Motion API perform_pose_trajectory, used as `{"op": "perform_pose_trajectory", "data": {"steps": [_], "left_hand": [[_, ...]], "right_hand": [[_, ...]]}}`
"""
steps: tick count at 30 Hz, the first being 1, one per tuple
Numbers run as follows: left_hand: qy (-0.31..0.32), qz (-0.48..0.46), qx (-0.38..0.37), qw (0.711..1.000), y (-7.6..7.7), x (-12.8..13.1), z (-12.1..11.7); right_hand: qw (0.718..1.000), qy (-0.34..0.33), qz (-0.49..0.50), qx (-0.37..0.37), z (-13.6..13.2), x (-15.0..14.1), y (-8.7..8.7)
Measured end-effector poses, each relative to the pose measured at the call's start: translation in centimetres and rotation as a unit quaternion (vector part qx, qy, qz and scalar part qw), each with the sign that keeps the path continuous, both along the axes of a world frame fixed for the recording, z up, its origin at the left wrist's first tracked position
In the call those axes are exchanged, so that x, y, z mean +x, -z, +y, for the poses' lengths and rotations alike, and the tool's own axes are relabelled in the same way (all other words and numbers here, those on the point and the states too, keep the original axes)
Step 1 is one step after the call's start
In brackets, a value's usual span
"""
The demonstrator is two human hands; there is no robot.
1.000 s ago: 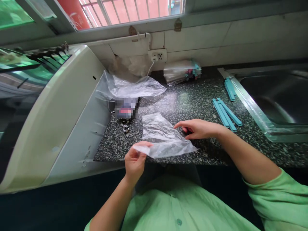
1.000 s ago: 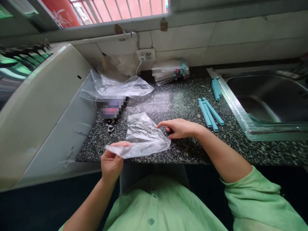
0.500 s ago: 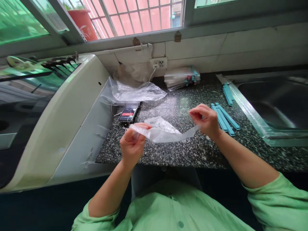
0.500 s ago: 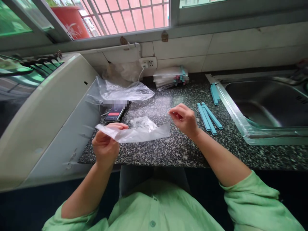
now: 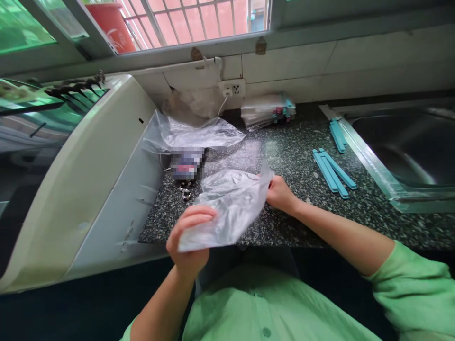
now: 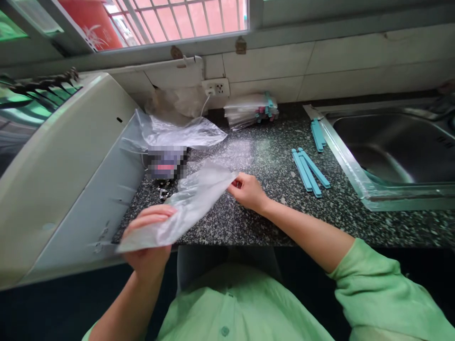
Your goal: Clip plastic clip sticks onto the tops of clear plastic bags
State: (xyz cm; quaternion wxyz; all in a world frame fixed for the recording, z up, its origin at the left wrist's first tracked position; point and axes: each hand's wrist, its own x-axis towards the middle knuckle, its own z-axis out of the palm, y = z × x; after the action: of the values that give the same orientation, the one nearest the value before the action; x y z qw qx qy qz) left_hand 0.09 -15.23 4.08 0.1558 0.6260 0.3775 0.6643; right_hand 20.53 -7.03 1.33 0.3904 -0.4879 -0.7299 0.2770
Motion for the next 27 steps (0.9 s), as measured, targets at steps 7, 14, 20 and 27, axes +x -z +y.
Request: {"op": "perform_pose_trajectory", "data": {"steps": [7, 14, 20, 27], "left_hand": [[0.179, 0.156, 0.0, 0.971, 1.9, -0.3, -0.9], [0.123, 0.068, 0.006, 0.99, 2.7, 0.0, -1.0], [0.106, 0.057, 0.013, 0.993, 2.6, 1.2, -1.6], [0.206, 0.22, 0.038, 0.953, 4.5, 0.7, -2.1]], "right_hand": [[0.986, 0.058, 0.015, 0.156, 2.0, 2.6, -1.7], [0.978, -0.048, -0.204, 0.01, 2.0, 3.8, -1.0], [0.968, -0.109, -0.226, 0.006, 1.7, 2.4, -0.1], [0.987, -0.113, -0.107, -0.048, 1.3, 1.1, 0.2]]}}
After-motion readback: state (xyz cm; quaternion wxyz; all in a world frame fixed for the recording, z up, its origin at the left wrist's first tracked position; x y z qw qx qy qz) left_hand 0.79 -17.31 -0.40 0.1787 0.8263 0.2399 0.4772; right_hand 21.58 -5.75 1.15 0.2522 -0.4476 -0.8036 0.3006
